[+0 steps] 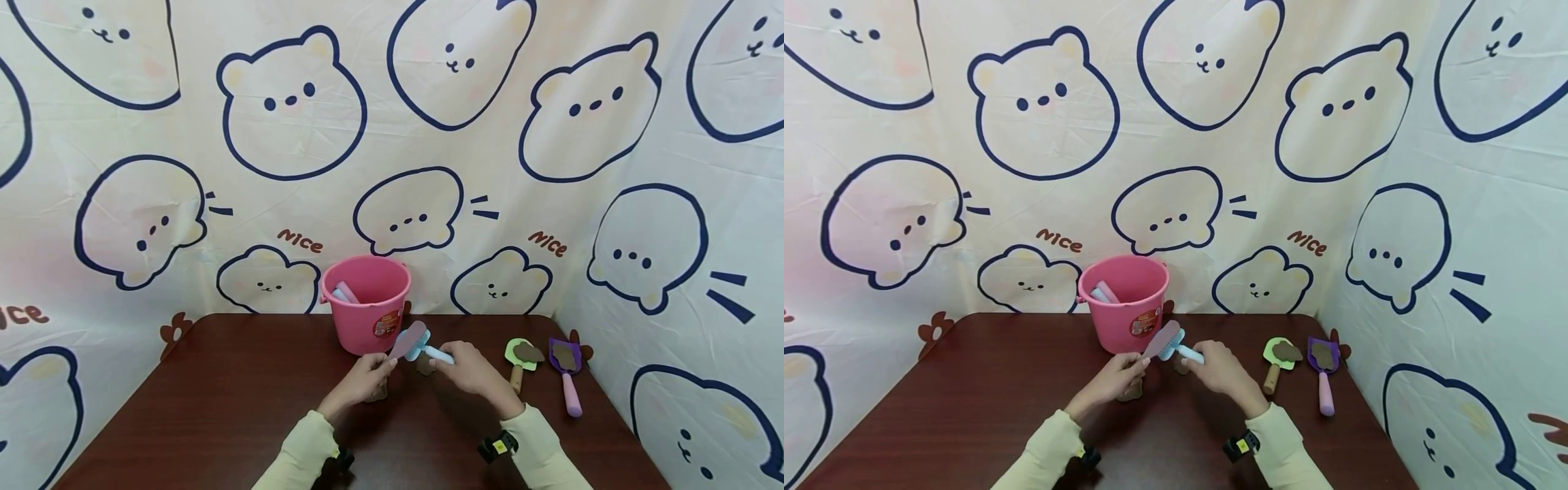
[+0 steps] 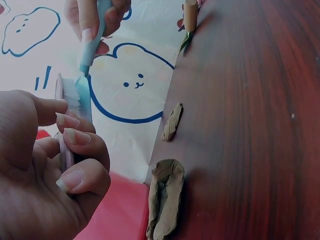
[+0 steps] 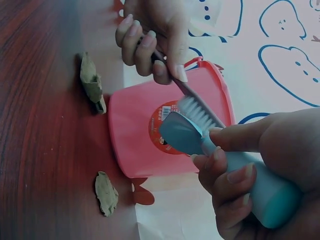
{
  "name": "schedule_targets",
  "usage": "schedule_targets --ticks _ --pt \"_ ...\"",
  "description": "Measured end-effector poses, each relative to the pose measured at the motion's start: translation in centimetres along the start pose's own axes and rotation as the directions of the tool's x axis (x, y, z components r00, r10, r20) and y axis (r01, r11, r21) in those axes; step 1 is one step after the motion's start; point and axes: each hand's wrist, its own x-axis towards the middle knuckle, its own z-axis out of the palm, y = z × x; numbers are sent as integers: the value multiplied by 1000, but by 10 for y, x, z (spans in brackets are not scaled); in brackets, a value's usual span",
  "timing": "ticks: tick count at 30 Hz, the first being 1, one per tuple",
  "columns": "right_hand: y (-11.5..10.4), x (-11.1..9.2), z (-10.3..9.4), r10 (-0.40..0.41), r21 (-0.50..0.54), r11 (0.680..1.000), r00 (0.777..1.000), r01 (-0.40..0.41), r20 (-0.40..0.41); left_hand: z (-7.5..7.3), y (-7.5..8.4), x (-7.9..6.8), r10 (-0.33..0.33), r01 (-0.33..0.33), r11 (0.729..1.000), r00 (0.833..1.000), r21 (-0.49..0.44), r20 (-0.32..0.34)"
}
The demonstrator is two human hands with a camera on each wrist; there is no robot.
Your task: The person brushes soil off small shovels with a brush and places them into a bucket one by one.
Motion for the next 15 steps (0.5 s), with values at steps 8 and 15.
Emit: schedule_targets --ticks 8,15 --pt "-1 -1 -5 -13 10 1000 1000 13 19 -6 -4 1 17 -11 996 998 85 -62" --pt "-4 -4 -10 -17 12 1000 1000 16 18 -9 -6 1 22 -14 996 996 84 -87"
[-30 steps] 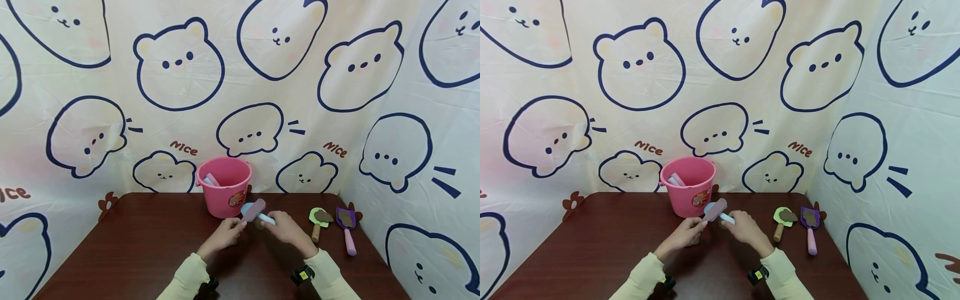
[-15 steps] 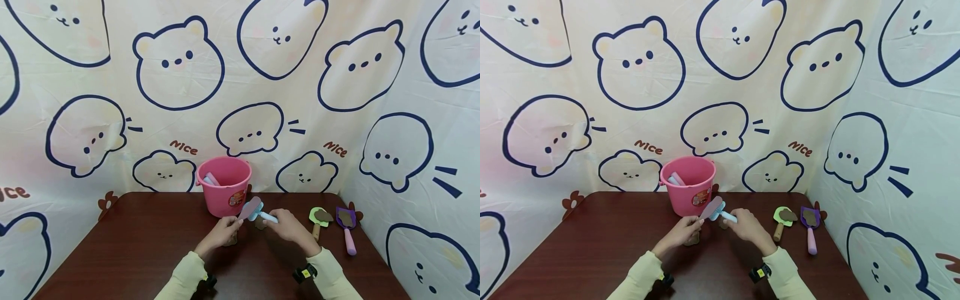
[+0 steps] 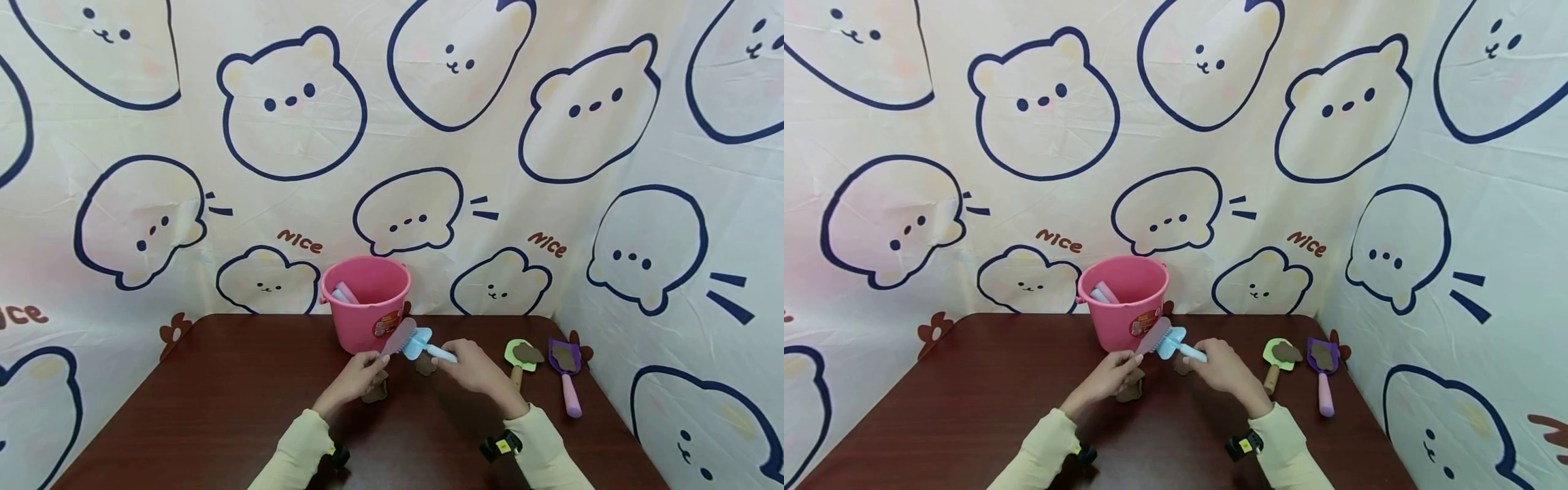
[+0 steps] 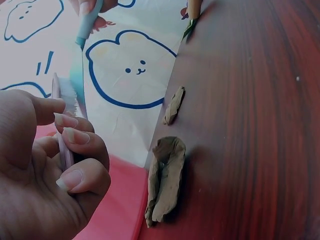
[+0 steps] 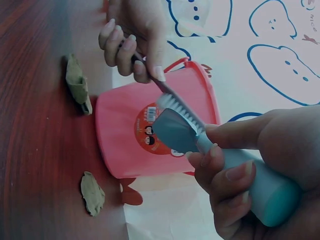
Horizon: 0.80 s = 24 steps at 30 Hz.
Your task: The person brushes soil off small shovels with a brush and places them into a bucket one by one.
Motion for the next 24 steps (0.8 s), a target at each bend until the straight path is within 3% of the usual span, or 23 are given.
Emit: schedule_targets --ticks 24 --pt "-11 -9 -10 -25 15 1000 1000 25 6 -14 -13 0 -16 18 1000 997 16 -78"
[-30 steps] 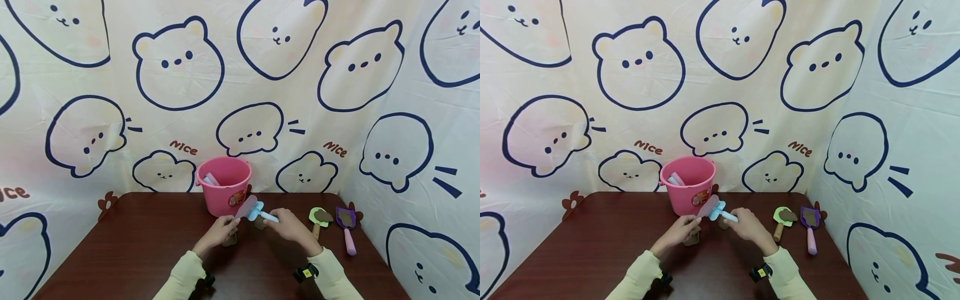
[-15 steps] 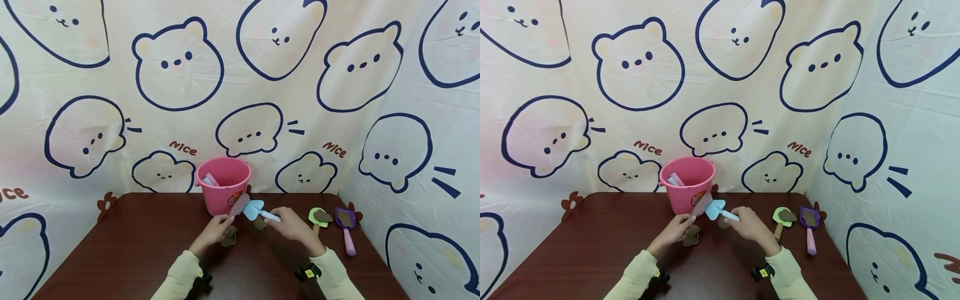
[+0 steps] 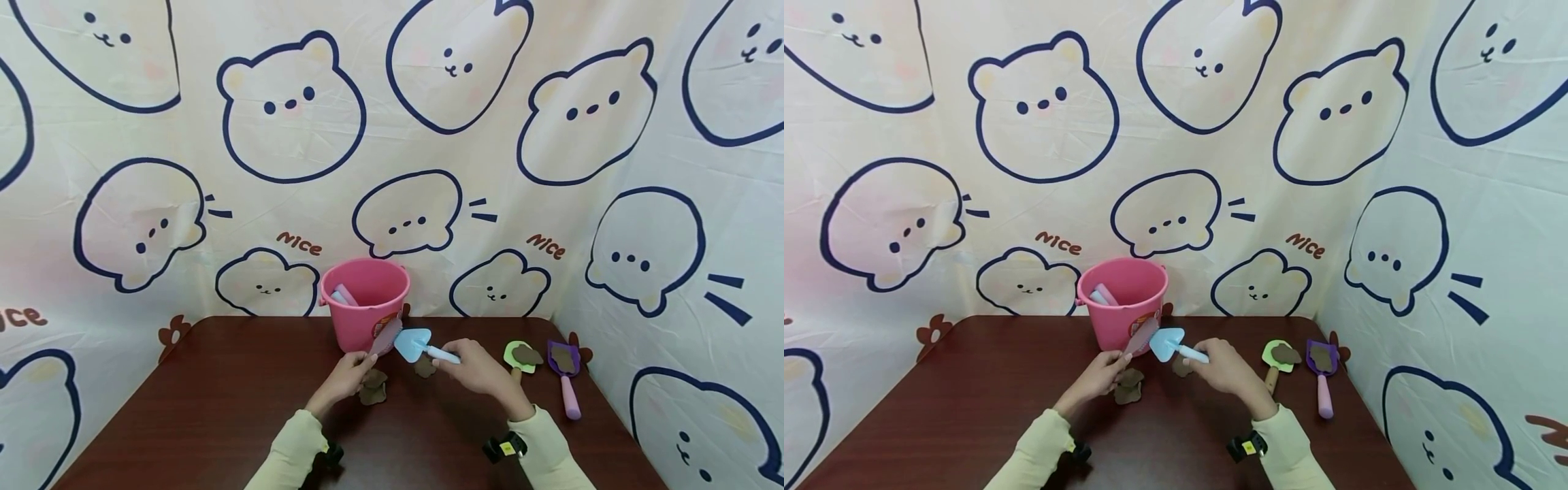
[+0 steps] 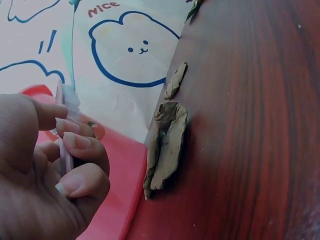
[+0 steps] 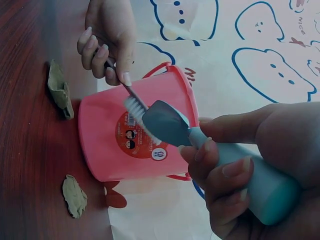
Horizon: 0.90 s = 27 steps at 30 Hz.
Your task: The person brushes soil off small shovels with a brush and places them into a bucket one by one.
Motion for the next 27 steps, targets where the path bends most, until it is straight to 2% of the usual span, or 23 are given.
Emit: schedule_targets --ticks 5,10,17,22,24,27 --pt "-1 0 0 10 -2 1000 1000 -10 12 1 9 -2 4 -4 1000 1000 12 -20" --pt "-1 0 1 4 1 1000 1000 -4 16 4 22 -3 26 -26 1000 1000 11 -4" --pt "-1 0 2 3 8 1000 1000 -3 20 10 34 -5 53 -54 998 998 13 30" --pt "0 1 2 -2 6 1000 1000 1 15 14 41 -7 93 -91 995 992 -36 85" --pt "0 1 2 -5 4 1000 1000 5 14 15 44 -9 91 -86 995 990 -48 110" --pt "1 1 2 -14 3 1000 1000 14 11 17 48 -11 73 -71 997 990 -17 117"
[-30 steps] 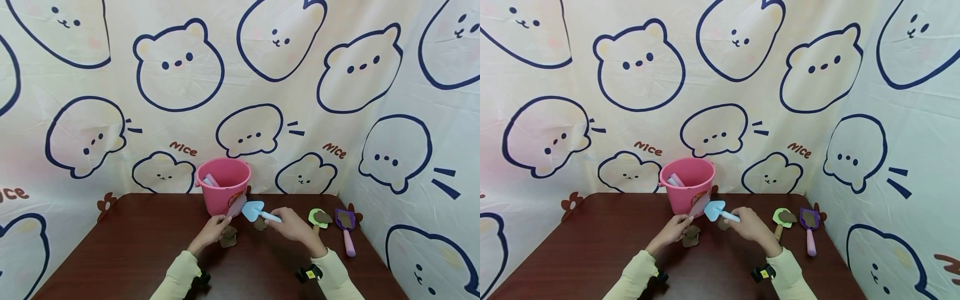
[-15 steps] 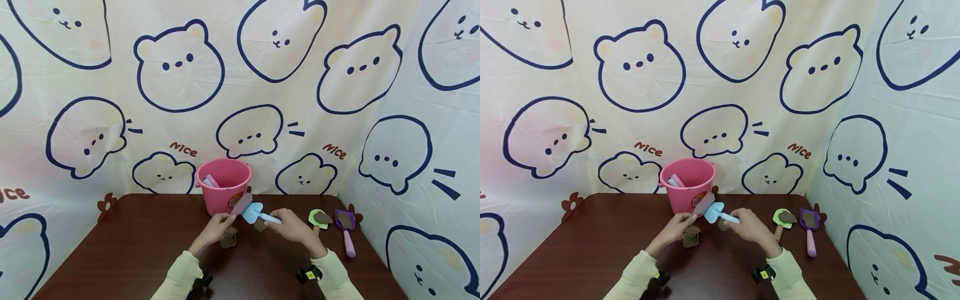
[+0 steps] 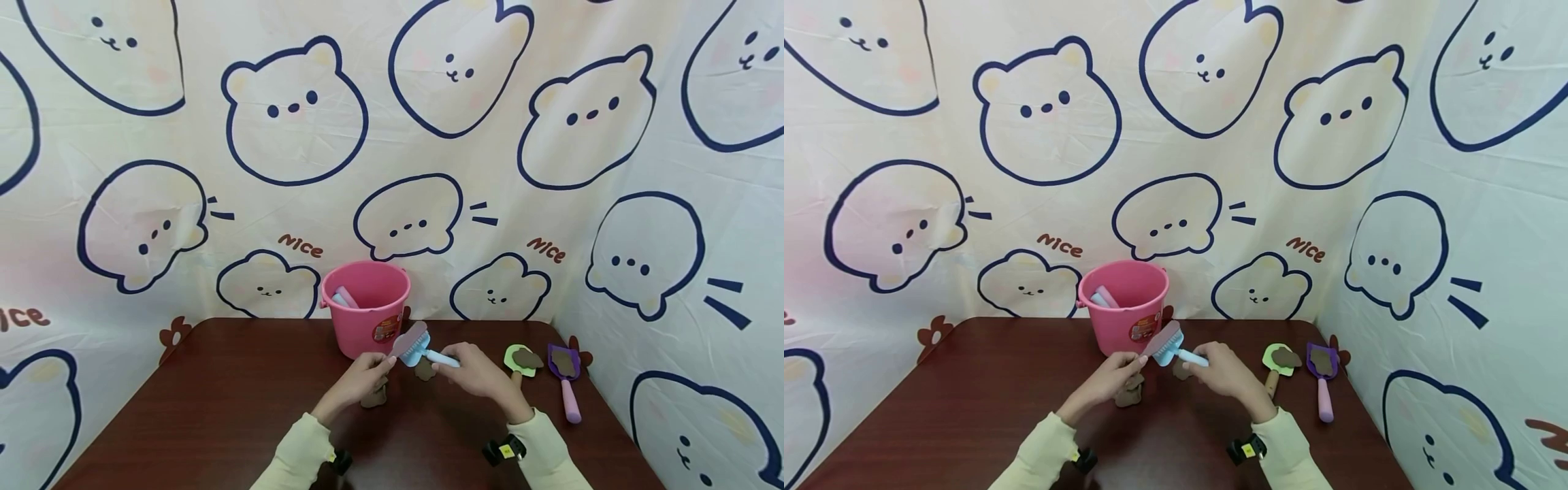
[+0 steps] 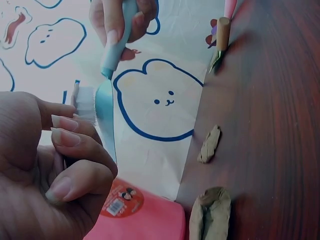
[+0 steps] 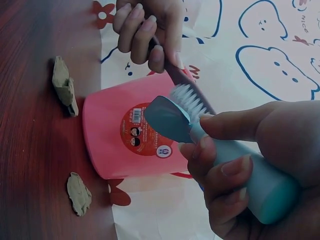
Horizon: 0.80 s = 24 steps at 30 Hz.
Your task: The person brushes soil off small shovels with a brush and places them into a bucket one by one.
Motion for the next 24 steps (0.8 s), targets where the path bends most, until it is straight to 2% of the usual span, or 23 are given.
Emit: schedule_targets --ticks 5,10,13,19,24 --pt "1 -1 0 -22 -2 1000 1000 22 -11 4 1 -1 -16 16 1000 1000 24 8" --pt "3 0 -1 -13 -15 1000 1000 13 -25 7 -2 -1 -64 72 991 995 -112 77" --pt "3 -1 -1 -2 -17 1000 1000 2 -29 8 -4 -2 -83 98 981 992 -169 94" --pt "2 -1 -1 20 -17 1000 999 -20 -28 7 -11 1 -85 101 978 992 -180 94" --pt "0 -2 -2 11 -14 1000 1000 -11 -24 5 -17 4 -62 76 985 994 -155 88"
